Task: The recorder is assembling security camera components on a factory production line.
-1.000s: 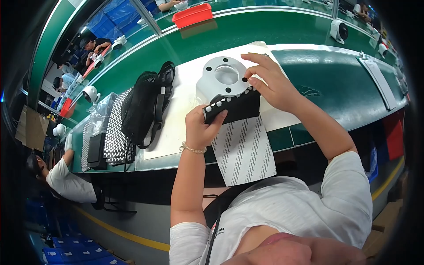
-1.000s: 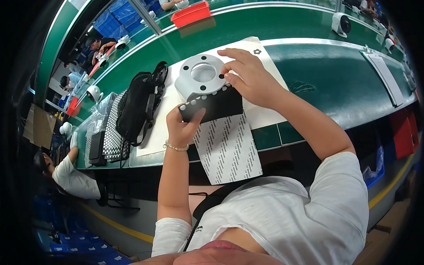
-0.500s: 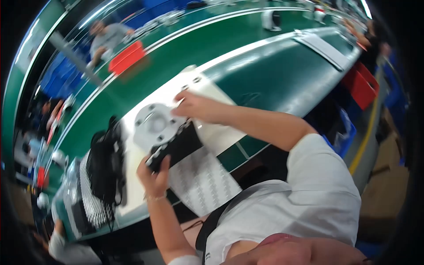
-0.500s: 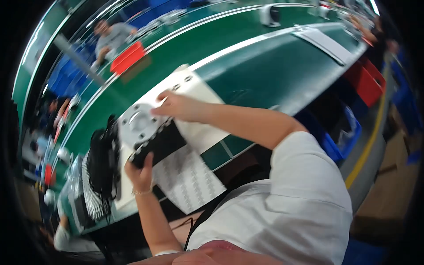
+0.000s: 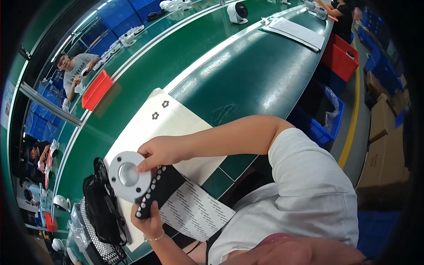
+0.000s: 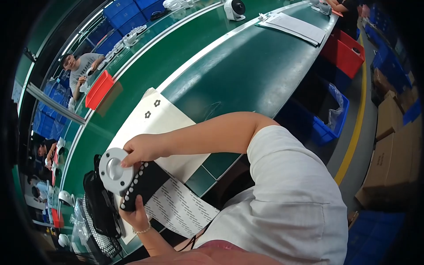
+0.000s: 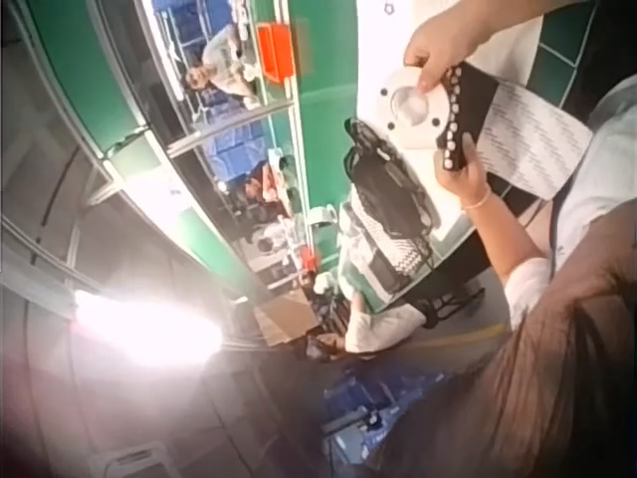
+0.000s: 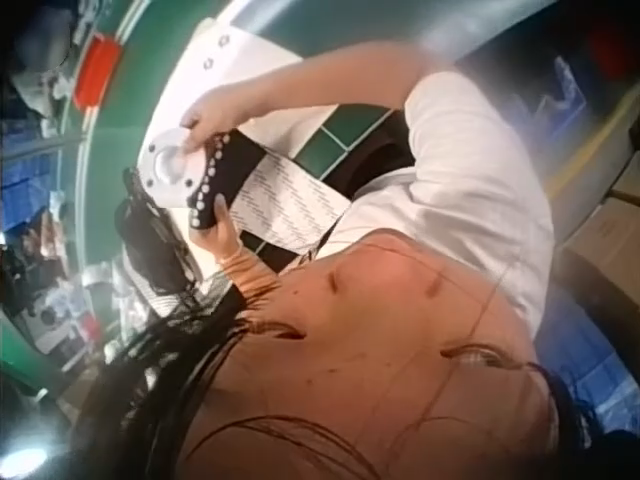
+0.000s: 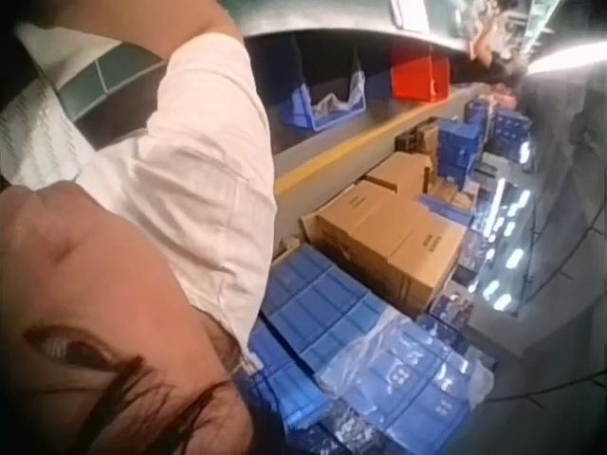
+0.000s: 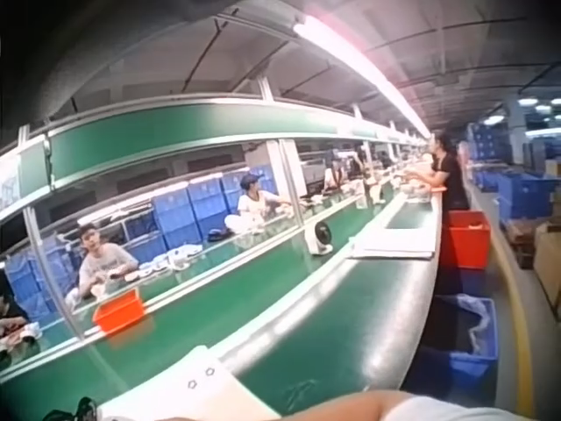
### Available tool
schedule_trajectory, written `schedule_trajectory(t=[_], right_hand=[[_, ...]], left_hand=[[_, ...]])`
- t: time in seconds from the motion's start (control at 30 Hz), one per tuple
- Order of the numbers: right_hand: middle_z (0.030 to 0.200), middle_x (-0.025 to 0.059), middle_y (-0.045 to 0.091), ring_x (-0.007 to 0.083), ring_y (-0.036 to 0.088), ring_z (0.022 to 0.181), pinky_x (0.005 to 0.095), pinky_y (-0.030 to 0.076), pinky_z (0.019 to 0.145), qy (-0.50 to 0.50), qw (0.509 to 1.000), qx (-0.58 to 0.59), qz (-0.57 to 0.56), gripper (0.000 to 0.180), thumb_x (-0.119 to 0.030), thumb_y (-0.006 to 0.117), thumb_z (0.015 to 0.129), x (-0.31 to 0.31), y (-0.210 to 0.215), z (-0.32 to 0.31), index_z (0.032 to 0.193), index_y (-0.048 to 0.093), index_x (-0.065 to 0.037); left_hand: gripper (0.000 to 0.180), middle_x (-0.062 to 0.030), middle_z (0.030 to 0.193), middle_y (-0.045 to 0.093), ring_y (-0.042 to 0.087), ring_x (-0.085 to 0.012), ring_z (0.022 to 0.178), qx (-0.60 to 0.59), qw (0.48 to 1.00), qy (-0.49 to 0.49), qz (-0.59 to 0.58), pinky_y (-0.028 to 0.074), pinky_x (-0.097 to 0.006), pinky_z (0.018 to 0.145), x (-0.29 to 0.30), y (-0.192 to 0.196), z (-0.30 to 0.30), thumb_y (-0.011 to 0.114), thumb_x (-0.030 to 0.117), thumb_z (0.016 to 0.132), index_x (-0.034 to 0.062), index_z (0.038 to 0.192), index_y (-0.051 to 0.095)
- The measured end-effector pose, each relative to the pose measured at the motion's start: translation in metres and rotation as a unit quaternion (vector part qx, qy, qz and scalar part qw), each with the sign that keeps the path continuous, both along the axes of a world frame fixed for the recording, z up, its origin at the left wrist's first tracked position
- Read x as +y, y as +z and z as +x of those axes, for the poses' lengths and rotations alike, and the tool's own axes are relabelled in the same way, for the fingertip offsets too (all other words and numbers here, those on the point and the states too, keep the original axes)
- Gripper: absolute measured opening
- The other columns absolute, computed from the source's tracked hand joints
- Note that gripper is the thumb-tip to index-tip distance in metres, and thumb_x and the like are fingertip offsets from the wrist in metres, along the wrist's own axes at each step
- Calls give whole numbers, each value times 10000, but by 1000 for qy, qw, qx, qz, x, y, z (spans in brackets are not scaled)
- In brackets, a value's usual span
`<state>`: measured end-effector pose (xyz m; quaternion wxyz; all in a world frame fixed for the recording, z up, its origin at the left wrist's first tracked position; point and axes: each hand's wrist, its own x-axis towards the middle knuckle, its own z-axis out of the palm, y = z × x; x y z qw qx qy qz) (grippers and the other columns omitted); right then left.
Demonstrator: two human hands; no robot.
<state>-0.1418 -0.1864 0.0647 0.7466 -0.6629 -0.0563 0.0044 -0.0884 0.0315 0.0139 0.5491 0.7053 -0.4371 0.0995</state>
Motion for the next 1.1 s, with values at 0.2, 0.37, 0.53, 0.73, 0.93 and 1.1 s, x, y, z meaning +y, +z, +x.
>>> schedule_trajectory(t=[0.2,0.37,0.53,0.73,0.93,1.1], right_hand=[[772,28,573,82,497,718,228,398,630,-158,973,-93,-138,275,-270,617,748,-68,25,20,863,588,-21],[698,66,545,245,532,706,328,435,613,-441,554,-323,-628,129,-149,566,676,-153,-40,95,776,599,-75],[873,13,552,190,516,874,353,426,690,-421,499,-71,-754,141,-152,510,714,-220,-82,128,802,618,-127],[880,73,583,217,559,861,397,413,715,-380,602,69,-699,215,-279,472,797,-224,-86,122,840,599,-110],[1164,105,452,261,389,1122,398,322,901,-444,647,-185,-592,284,-272,478,813,-195,-113,49,1015,520,-77],[1266,79,377,228,291,1213,391,226,979,-361,734,30,-575,370,-329,428,848,-176,-84,-104,1121,469,-84]], left_hand=[[243,-76,509,408,382,-226,419,-173,982,13,80,273,-302,403,4,10,-3,674,107,654,22,603,452],[227,-70,529,472,444,-225,432,-180,980,-32,82,323,-298,409,2,12,-4,676,57,630,35,749,484],[292,-77,565,532,479,-218,432,-173,980,-59,80,355,-283,410,5,13,2,686,28,581,21,813,508],[224,-82,542,492,469,-221,450,-125,988,-39,82,351,-279,432,-1,12,-1,692,20,549,13,688,517],[491,-139,1083,514,506,-209,961,241,969,-55,-27,380,-329,869,4,28,27,639,-28,632,-63,1085,452],[315,-76,982,552,530,-145,854,225,961,-144,65,412,-264,782,-53,56,67,596,38,746,-47,1033,498]])
